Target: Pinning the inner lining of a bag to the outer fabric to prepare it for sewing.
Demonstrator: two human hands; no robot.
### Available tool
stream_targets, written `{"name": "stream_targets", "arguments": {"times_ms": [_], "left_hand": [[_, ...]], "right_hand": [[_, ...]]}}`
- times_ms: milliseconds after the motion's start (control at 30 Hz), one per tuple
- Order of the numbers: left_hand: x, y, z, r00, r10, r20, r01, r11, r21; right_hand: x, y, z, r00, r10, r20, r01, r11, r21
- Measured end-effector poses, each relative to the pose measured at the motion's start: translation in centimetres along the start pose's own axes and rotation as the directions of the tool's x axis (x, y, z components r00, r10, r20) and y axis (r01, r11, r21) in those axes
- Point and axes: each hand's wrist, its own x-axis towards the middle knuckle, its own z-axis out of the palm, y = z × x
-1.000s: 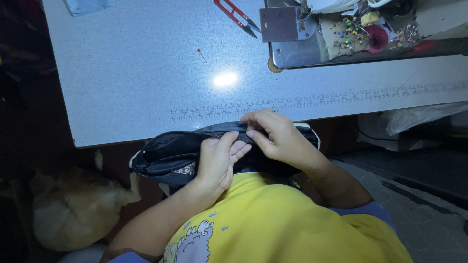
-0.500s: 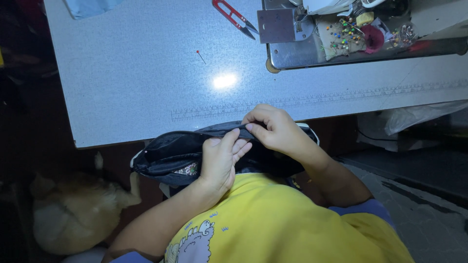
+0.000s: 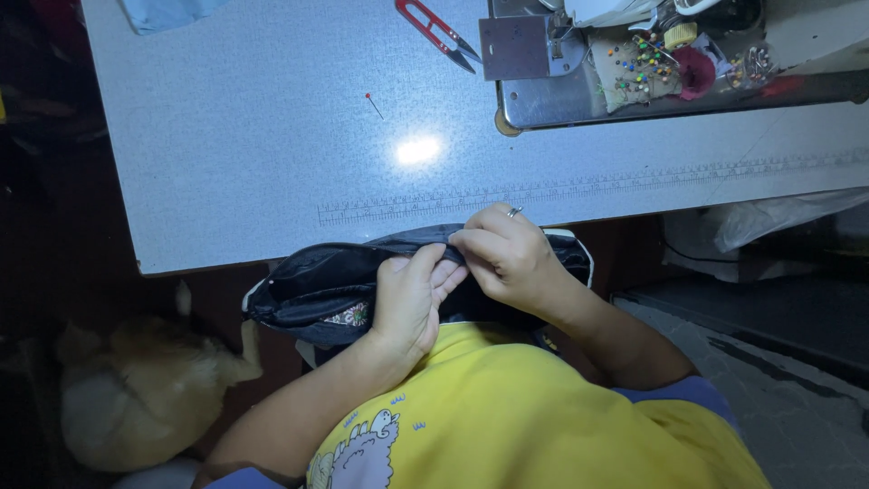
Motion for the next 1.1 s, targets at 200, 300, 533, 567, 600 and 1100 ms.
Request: {"name": "stream_targets", "arguments": {"times_ms": [200, 300, 533, 567, 600, 1100], "left_hand": [[1.2, -0.6, -0.8, 1.000, -0.009, 0.029, 0.013, 0.991, -0.132], [3.9, -2.8, -2.9, 0.998, -0.027, 0.048, 0.036, 0.979, -0.202], [4.1, -2.9, -3.2, 0.996, -0.023, 0.087, 0.046, 0.960, -0.274], [2.8, -1.8, -2.5, 0.990, -0.051, 0.134, 0.087, 0.956, -0.281], [1.5, -0.7, -1.7, 0.981, -0.077, 0.180, 0.127, 0.950, -0.285], [-0.1, 0.6, -2.1, 0.951, -0.035, 0.308, 0.001, 0.994, 0.111]], "right_hand": [[-0.3, 0.1, -0.2, 0.998, -0.054, 0.013, 0.055, 0.998, -0.043], [-0.6, 0.2, -0.2, 0.996, -0.087, 0.020, 0.089, 0.991, -0.103], [-0.2, -1.3, -1.0, 0.988, -0.149, 0.039, 0.153, 0.972, -0.176], [-0.1, -1.4, -1.1, 0.983, -0.179, 0.037, 0.183, 0.960, -0.214], [0.0, -1.4, -1.2, 0.977, -0.209, 0.036, 0.211, 0.944, -0.253], [-0.5, 2.0, 1.3, 0.992, -0.098, -0.082, 0.062, 0.931, -0.360]]}}
